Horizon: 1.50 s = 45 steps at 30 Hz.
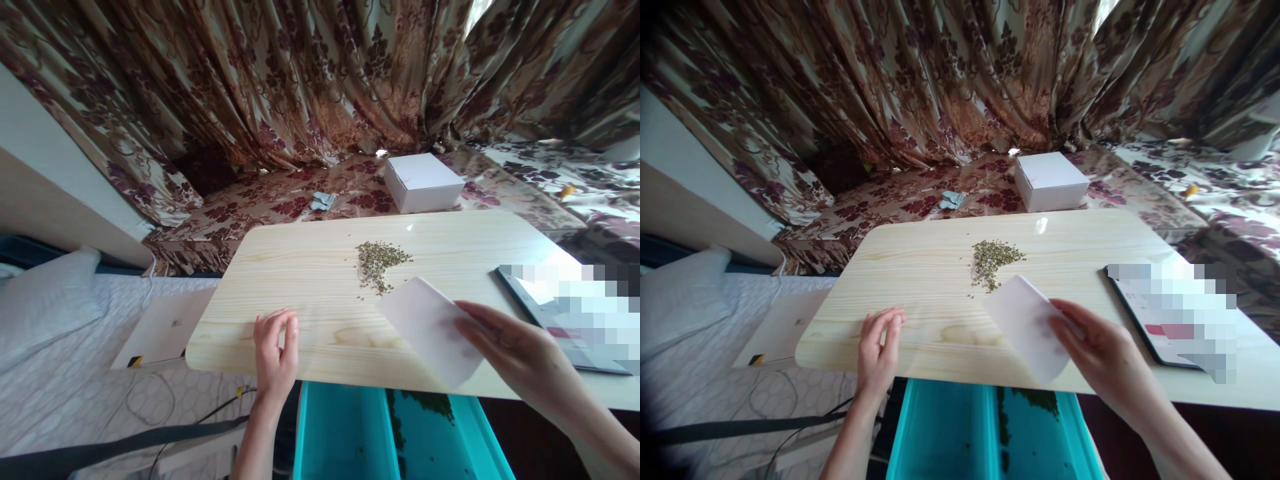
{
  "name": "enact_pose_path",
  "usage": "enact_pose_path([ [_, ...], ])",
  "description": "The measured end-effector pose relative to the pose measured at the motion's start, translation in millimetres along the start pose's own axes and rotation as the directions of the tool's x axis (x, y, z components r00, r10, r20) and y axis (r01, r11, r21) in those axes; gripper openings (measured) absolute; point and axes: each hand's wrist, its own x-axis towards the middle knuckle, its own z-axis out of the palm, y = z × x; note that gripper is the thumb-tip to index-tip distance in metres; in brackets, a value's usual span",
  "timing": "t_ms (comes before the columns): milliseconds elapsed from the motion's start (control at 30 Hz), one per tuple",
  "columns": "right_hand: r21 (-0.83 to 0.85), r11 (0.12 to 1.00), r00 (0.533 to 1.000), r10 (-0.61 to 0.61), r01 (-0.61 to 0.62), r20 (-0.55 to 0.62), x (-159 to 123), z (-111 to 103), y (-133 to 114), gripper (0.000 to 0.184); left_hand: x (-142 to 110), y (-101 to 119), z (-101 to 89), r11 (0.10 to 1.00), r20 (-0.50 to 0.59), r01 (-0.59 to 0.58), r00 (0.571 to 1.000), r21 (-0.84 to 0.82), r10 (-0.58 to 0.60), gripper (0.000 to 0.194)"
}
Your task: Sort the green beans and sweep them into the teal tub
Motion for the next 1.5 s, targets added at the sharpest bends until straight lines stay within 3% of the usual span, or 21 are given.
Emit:
enact_pose_path([
  [100,-0.04,0.998,0.998,0.037,-0.039,-0.048,14,-10,7,0.032,0,-1,-0.4,1.0,0.006,0.003,1.0,0.004,-0.003,0.023],
  [233,-0.087,0.995,0.994,0.034,-0.043,-0.105,25,-8,6,0.033,0,-3,-0.3,1.0,0.013,0.009,1.0,0.013,-0.009,0.024],
  [433,-0.123,0.992,0.993,-0.031,0.016,-0.118,40,-3,10,0.037,-1,-2,-0.5,1.0,0.013,0.007,1.0,0.016,-0.007,0.024],
  [600,-0.327,0.94,0.985,-0.134,0.092,-0.109,45,-5,5,0.043,0,-2,-1.1,1.0,0.013,0.0,1.0,0.015,-0.001,0.023],
  [767,-0.442,0.868,0.965,-0.261,0.224,-0.023,46,-2,-9,0.042,0,-3,-0.7,1.0,0.007,-0.009,1.0,0.018,0.009,0.023],
  [1067,-0.418,0.839,0.938,-0.317,0.347,0.14,32,-11,-22,0.041,0,-1,-1.1,0.999,0.014,0.0,1.0,0.035,-0.001,0.025],
  [1267,-0.399,0.817,0.908,-0.4,0.416,0.128,22,-21,-21,0.035,0,-1,-1.8,0.999,0.019,0.006,1.0,0.035,-0.007,0.025],
  [1500,-0.39,0.787,0.877,-0.454,0.478,0.157,23,-17,-23,0.033,0,-1,-1.5,0.999,0.023,-0.001,1.0,0.037,0.0,0.025],
])
